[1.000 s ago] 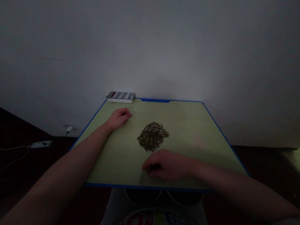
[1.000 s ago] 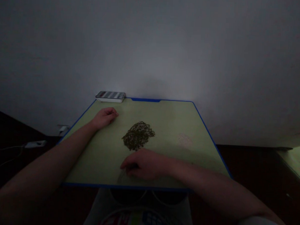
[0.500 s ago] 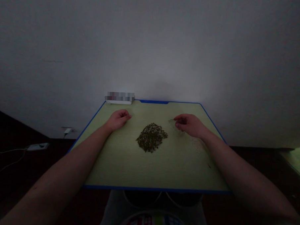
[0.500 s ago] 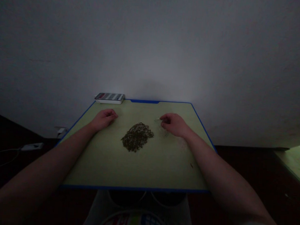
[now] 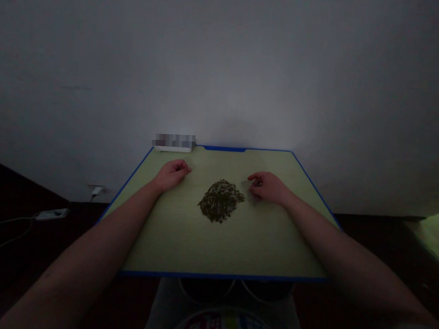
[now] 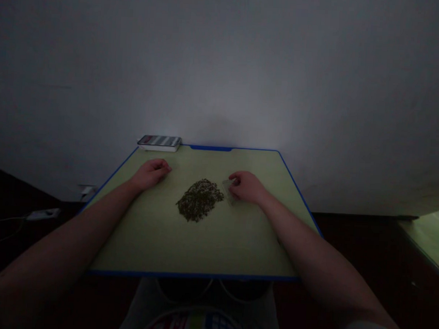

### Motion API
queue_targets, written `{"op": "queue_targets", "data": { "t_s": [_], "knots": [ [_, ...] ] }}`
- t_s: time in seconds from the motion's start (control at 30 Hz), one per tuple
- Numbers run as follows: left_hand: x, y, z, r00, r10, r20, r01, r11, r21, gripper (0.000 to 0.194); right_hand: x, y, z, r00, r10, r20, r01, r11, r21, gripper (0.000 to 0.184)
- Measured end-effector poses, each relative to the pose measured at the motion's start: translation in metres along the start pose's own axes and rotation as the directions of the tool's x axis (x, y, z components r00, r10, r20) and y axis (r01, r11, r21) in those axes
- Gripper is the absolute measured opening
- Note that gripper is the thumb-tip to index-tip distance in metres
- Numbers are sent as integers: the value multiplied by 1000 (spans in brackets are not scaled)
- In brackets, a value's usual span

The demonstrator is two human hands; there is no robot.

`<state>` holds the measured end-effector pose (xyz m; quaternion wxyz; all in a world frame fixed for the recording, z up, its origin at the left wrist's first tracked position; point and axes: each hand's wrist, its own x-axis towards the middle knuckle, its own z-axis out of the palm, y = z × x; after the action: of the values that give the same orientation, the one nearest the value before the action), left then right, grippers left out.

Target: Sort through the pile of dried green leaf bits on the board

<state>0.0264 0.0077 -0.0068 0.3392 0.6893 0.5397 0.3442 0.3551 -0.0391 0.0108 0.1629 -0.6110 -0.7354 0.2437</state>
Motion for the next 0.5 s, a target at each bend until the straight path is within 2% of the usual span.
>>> {"op": "queue_targets", "data": {
  "t_s": [0.1,0.23,0.5],
  "knots": [
    [-1,3,0,1000,0,-7,0,1000,13,23,-2,-8,8,999,-44,16,44,999,33,35],
    [-2,4,0,1000,5,-5,-5,1000,8,23,-7,-14,11,995,-72,69,61,986,156,34],
    [0,0,0,1000,2,-6,-2,1000,-14,23,-10,-11,-5,997,3,74,-31,925,378,33]
  ]
}}
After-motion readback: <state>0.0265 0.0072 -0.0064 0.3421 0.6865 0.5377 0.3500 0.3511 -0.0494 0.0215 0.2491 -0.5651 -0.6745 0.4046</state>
